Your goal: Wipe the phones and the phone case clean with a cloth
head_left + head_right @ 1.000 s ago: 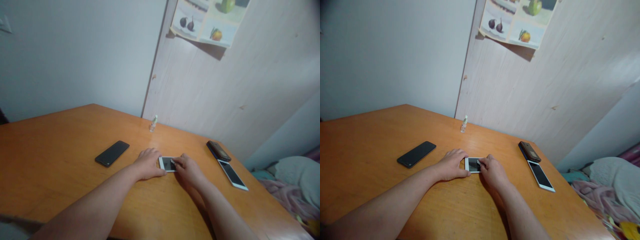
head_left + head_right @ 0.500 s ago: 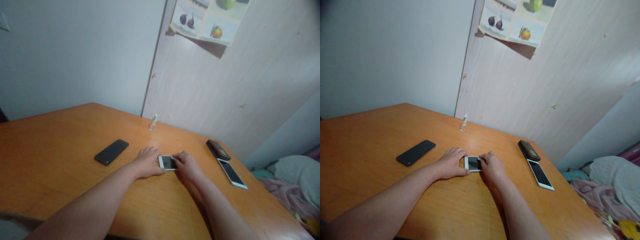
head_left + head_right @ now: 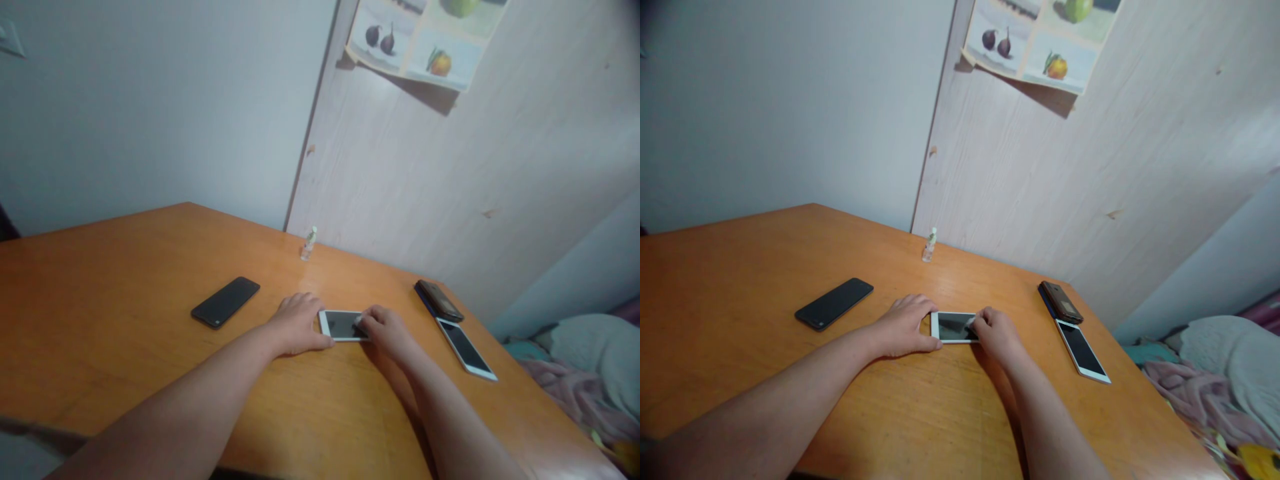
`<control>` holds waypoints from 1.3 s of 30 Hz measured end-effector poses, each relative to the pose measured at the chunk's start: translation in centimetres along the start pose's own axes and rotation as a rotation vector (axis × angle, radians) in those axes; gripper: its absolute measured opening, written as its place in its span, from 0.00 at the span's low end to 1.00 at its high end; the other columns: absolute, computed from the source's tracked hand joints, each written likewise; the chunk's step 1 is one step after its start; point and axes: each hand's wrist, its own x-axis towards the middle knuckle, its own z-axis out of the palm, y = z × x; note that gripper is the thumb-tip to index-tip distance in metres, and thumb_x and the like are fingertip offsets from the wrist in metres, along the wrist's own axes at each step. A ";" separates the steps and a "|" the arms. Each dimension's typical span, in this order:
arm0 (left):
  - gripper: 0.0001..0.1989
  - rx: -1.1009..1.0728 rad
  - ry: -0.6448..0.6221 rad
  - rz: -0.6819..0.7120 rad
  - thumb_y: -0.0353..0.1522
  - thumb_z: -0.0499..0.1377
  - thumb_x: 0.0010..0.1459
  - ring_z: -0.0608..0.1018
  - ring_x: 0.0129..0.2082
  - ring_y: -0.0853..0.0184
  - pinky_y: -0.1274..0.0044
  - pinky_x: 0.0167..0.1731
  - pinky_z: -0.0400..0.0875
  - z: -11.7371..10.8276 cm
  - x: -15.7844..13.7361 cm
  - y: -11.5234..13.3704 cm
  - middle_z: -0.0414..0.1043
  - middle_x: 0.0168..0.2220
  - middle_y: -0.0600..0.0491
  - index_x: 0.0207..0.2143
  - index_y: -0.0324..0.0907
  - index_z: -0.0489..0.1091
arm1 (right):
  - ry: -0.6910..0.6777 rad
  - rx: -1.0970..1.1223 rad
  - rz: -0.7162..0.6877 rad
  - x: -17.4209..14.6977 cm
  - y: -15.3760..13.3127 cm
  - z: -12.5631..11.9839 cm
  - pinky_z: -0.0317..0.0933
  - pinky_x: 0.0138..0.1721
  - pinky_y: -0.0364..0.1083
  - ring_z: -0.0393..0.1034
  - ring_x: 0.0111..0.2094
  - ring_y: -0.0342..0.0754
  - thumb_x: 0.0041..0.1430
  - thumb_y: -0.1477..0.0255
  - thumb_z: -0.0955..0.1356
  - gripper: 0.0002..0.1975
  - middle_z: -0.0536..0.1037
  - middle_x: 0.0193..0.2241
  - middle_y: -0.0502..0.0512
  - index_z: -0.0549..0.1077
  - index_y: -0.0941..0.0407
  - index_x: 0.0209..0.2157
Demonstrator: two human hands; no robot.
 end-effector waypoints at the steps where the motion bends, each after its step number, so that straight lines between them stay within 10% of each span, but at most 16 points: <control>1: 0.30 0.000 0.001 0.001 0.54 0.65 0.44 0.71 0.49 0.52 0.66 0.48 0.67 0.0 0.0 0.0 0.70 0.47 0.49 0.46 0.47 0.70 | 0.033 -0.042 -0.004 0.1 0.2 0.0 0.56 0.29 0.43 0.68 0.28 0.46 0.57 0.70 0.65 0.07 0.75 0.25 0.50 0.73 0.57 0.32; 11: 0.28 -0.005 -0.006 -0.001 0.53 0.64 0.45 0.71 0.48 0.54 0.67 0.47 0.66 -0.2 0.0 0.2 0.70 0.46 0.49 0.45 0.48 0.70 | -0.031 -0.049 -0.405 -1.8 -2.5 1.2 0.61 0.44 0.44 0.68 0.40 0.46 0.60 0.77 0.66 0.08 0.72 0.37 0.54 0.77 0.55 0.37; 18: 0.30 -0.014 -0.006 -0.003 0.53 0.64 0.45 0.71 0.49 0.53 0.66 0.48 0.66 -0.3 0.0 0.3 0.70 0.47 0.49 0.45 0.47 0.70 | 0.145 -0.225 -0.118 -0.7 -0.9 0.1 0.59 0.38 0.44 0.67 0.36 0.47 0.61 0.74 0.66 0.08 0.70 0.33 0.55 0.78 0.57 0.35; 24: 0.29 -0.019 -0.011 -0.011 0.54 0.65 0.44 0.71 0.49 0.53 0.66 0.47 0.67 -0.3 -0.1 0.4 0.70 0.46 0.49 0.44 0.48 0.71 | -0.016 -0.094 -0.363 -1.8 -2.8 1.7 0.59 0.40 0.43 0.68 0.38 0.46 0.60 0.75 0.67 0.06 0.73 0.34 0.53 0.76 0.55 0.35; 31: 0.31 -0.027 -0.008 -0.005 0.55 0.65 0.43 0.71 0.50 0.52 0.66 0.48 0.66 -0.3 0.0 0.4 0.70 0.47 0.49 0.45 0.47 0.70 | 0.065 -0.287 -0.093 -0.8 -0.5 -0.6 0.56 0.36 0.44 0.68 0.35 0.48 0.61 0.71 0.66 0.07 0.74 0.32 0.54 0.77 0.55 0.35; 39: 0.29 -0.035 -0.035 -0.021 0.54 0.65 0.44 0.70 0.50 0.53 0.66 0.48 0.66 -0.6 -0.1 0.6 0.70 0.47 0.50 0.44 0.48 0.70 | -0.123 -0.158 -0.336 -2.5 -3.1 0.1 0.57 0.37 0.42 0.67 0.36 0.46 0.56 0.77 0.65 0.06 0.74 0.33 0.52 0.74 0.55 0.33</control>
